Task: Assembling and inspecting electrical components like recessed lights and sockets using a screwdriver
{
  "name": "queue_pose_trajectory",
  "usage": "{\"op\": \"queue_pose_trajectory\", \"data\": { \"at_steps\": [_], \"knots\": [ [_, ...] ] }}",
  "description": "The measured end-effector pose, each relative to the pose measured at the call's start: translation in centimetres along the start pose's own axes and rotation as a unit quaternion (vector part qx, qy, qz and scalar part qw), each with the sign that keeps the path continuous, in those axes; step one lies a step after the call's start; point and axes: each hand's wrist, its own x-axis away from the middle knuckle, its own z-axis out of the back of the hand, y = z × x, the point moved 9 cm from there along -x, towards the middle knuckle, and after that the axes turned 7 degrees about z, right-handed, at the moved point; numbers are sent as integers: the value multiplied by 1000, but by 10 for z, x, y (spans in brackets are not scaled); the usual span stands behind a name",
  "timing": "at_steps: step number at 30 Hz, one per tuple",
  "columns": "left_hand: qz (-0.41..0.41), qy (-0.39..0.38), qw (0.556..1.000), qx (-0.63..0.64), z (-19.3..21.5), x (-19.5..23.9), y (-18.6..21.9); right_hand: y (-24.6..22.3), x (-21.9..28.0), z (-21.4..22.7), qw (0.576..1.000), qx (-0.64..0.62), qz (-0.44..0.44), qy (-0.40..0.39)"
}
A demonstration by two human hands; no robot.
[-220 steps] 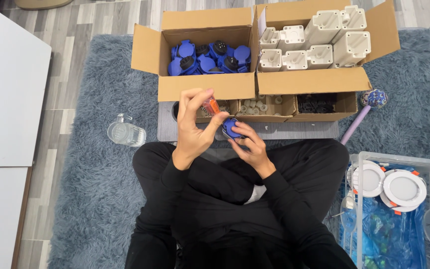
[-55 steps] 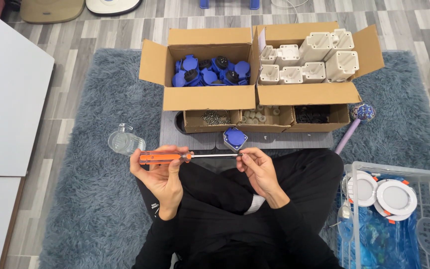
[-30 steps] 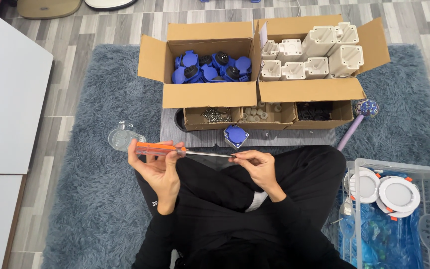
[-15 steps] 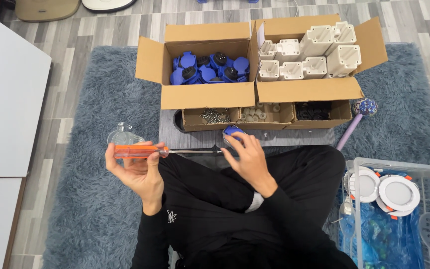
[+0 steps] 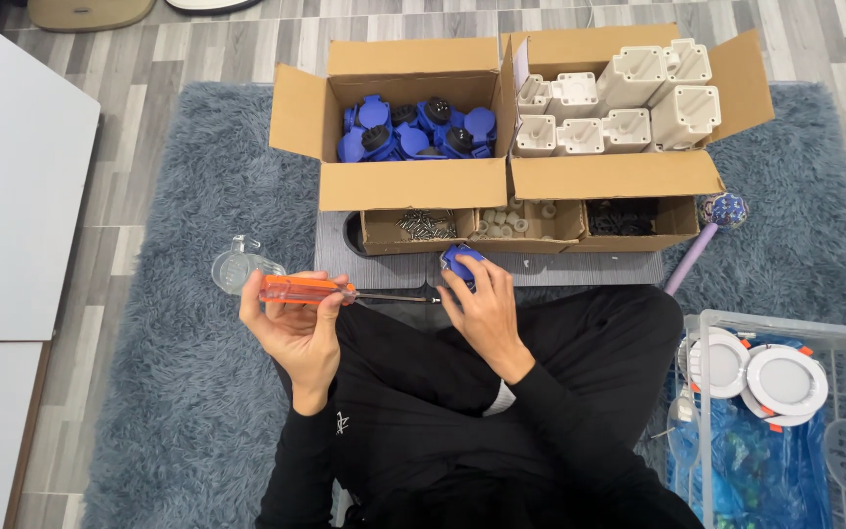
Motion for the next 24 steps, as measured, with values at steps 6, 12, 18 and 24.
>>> {"op": "queue_pose_trajectory", "data": {
  "at_steps": [6, 12, 18, 24],
  "knots": [
    [2, -9, 1000, -3, -6, -1, 1, 0, 5, -6, 1000, 16, 18, 13],
    [0, -18, 1000, -8, -8, -5, 2, 7, 5, -3, 999, -14, 24, 45],
    [0, -15, 1000, -3, -10, -11, 1, 23, 13, -6, 992, -96, 24, 76],
    [35, -16, 999, -3, -23, -21, -1, 38, 16, -1, 978, -192, 12, 87]
  ]
}}
